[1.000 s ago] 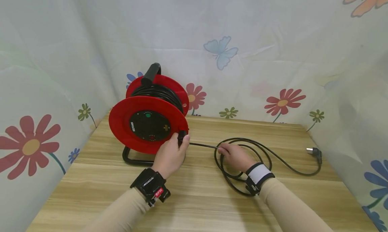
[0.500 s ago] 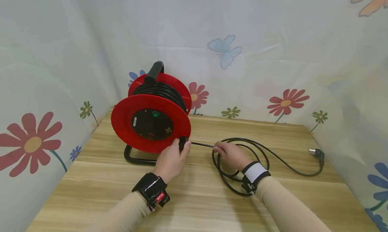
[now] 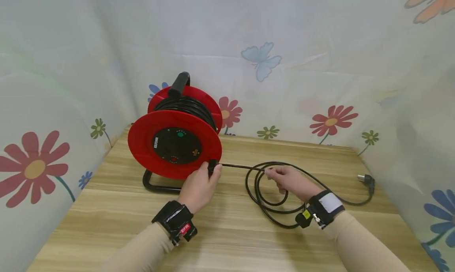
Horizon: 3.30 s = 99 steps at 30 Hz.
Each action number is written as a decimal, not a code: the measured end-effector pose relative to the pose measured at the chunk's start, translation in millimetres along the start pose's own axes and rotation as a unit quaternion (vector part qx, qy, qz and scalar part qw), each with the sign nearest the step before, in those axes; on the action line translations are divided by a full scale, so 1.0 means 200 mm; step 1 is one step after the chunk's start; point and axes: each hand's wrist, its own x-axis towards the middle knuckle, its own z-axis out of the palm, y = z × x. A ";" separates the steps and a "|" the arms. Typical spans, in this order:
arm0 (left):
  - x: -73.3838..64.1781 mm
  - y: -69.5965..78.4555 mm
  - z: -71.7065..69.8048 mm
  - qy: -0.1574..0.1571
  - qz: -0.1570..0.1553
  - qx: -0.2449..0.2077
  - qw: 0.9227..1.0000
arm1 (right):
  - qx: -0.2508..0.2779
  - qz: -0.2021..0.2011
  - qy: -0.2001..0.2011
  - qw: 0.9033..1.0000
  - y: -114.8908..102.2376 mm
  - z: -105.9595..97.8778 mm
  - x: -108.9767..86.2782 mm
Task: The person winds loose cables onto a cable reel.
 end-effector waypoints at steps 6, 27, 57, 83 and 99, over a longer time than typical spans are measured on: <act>0.00 0.01 -0.01 0.001 -0.002 0.002 1.000 | 0.143 -0.055 -0.073 0.986 -0.05 -0.18 -0.14; 0.00 0.00 -0.01 0.001 0.009 0.020 1.000 | -0.280 -0.086 0.262 0.920 -0.08 -0.36 -0.40; -0.01 -0.01 -0.01 -0.004 -0.001 -0.004 1.000 | -0.262 -0.021 0.205 0.943 0.39 -0.49 -0.49; -0.04 -0.12 0.03 -0.016 -0.020 -0.011 1.000 | -0.271 -0.037 0.212 0.938 0.36 -0.41 -0.43; -0.05 -0.15 0.03 -0.023 -0.032 -0.021 0.999 | -0.252 -0.030 0.213 0.944 0.39 -0.37 -0.39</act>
